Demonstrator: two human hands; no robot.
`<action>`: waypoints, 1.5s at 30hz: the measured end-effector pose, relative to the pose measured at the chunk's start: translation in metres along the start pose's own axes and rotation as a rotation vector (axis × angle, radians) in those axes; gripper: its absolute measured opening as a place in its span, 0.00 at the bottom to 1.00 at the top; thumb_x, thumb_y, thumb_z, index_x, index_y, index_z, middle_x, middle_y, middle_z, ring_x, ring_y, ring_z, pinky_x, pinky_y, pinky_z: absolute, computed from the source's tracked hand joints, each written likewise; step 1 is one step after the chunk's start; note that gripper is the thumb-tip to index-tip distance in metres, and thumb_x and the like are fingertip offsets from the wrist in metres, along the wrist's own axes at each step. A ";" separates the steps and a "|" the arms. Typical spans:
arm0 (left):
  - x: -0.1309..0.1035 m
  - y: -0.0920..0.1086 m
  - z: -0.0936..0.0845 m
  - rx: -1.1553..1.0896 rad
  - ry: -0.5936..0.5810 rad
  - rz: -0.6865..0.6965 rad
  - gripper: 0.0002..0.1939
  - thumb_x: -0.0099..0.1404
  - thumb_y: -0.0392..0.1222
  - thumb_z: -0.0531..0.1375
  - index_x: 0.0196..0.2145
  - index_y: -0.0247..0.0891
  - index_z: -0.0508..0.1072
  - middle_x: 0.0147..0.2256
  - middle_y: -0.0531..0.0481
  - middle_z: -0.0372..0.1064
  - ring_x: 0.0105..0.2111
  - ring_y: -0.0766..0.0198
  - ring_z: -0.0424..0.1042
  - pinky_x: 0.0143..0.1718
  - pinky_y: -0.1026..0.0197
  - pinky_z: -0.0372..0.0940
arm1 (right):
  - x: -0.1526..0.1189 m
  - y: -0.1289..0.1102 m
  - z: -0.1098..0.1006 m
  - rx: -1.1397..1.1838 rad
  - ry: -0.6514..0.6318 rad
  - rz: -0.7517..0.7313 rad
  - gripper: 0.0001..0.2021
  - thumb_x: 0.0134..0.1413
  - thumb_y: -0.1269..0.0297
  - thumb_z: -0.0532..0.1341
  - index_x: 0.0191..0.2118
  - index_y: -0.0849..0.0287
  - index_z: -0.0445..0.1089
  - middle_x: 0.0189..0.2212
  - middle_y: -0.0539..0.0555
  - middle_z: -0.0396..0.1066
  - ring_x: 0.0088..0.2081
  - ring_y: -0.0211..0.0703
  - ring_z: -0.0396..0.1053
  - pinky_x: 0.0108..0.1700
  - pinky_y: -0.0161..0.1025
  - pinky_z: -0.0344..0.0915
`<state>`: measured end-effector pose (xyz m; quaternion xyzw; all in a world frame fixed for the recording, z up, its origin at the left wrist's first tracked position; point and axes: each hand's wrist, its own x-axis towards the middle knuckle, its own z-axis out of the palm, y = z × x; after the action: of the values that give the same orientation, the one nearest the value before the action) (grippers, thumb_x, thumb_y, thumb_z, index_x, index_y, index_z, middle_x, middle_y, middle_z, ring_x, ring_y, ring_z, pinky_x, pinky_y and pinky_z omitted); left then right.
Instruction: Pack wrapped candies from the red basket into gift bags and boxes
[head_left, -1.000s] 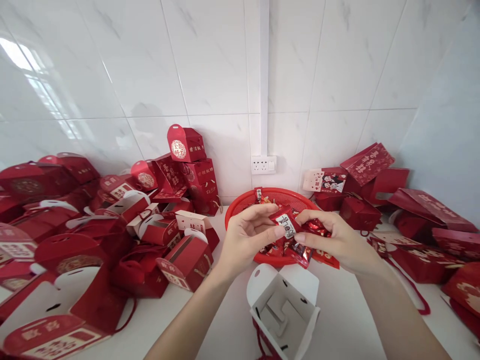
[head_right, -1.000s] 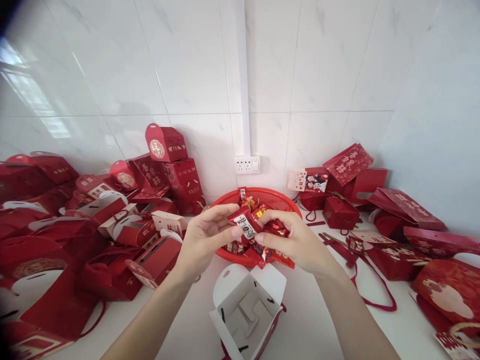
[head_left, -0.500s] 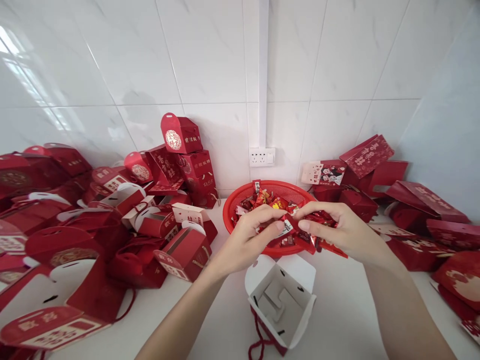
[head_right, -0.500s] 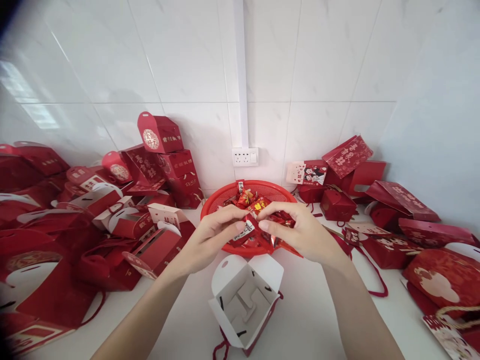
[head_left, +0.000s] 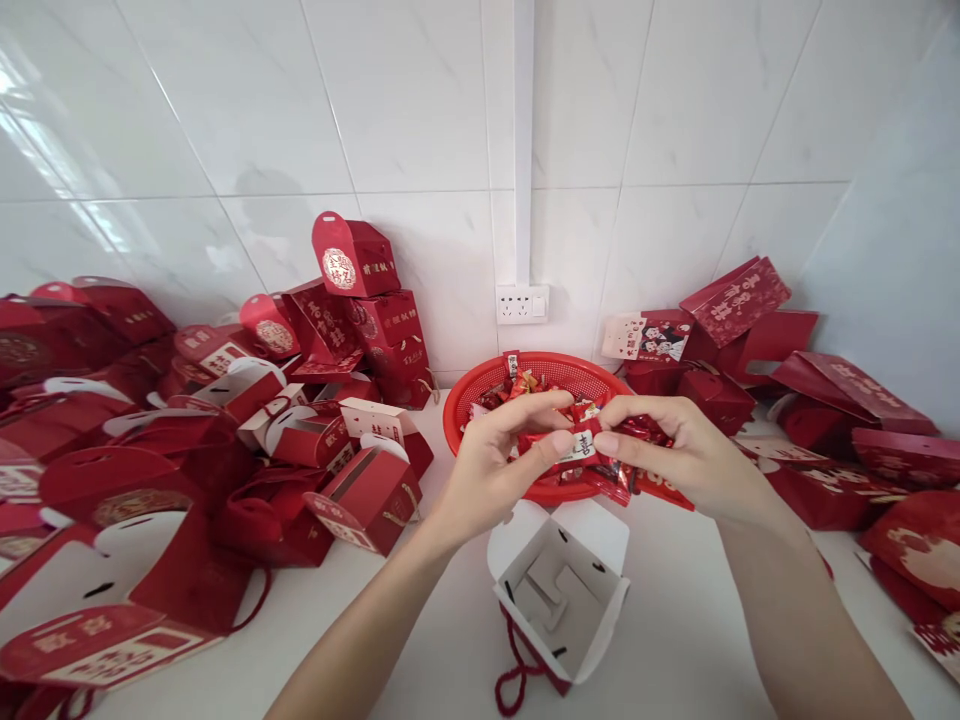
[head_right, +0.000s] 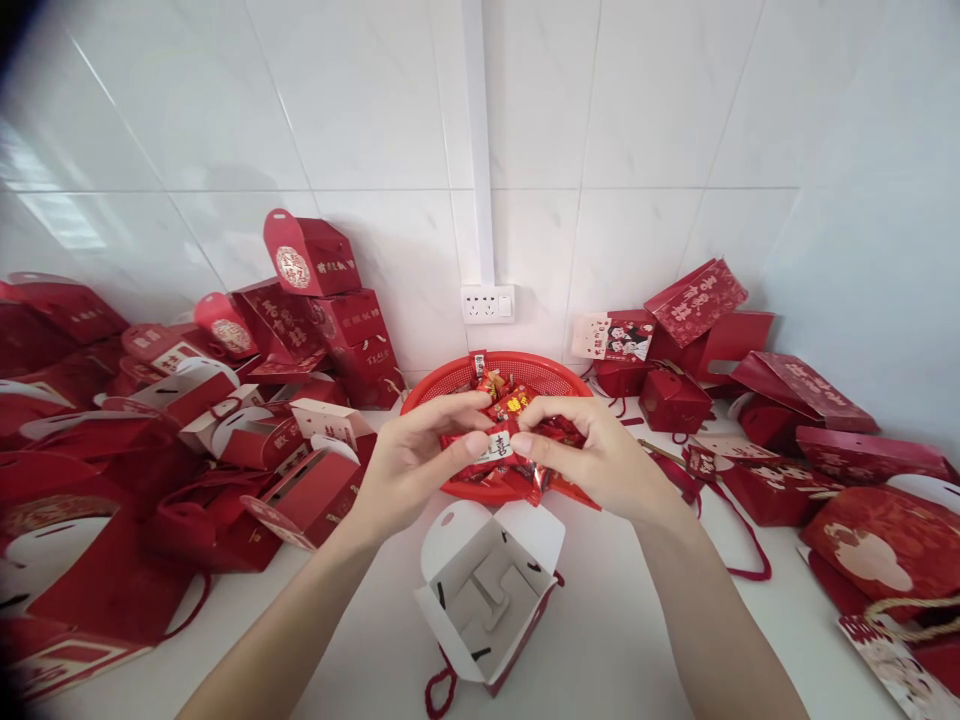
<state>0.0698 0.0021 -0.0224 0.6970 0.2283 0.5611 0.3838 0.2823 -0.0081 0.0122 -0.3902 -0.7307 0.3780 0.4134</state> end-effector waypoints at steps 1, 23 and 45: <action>0.001 0.001 -0.001 -0.037 0.010 -0.050 0.16 0.66 0.43 0.67 0.51 0.39 0.80 0.38 0.46 0.80 0.39 0.61 0.77 0.41 0.61 0.72 | 0.000 0.001 -0.001 0.010 0.023 -0.002 0.16 0.56 0.48 0.67 0.31 0.57 0.74 0.26 0.49 0.67 0.28 0.39 0.62 0.31 0.38 0.60; 0.004 0.003 -0.003 -0.177 0.092 -0.243 0.15 0.63 0.51 0.69 0.38 0.35 0.80 0.30 0.50 0.74 0.29 0.67 0.70 0.32 0.65 0.68 | 0.005 0.013 -0.004 0.312 0.058 0.191 0.20 0.44 0.47 0.75 0.31 0.56 0.71 0.21 0.49 0.69 0.19 0.36 0.63 0.19 0.33 0.60; 0.004 0.001 -0.009 -0.103 -0.005 -0.183 0.13 0.59 0.46 0.72 0.39 0.37 0.83 0.27 0.49 0.76 0.25 0.64 0.73 0.28 0.62 0.69 | 0.012 0.017 -0.005 0.440 -0.133 0.314 0.17 0.43 0.52 0.76 0.30 0.57 0.74 0.27 0.51 0.71 0.26 0.37 0.68 0.26 0.33 0.64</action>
<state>0.0626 0.0071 -0.0185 0.6537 0.2611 0.5330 0.4695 0.2872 0.0103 0.0030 -0.3735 -0.5873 0.6120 0.3756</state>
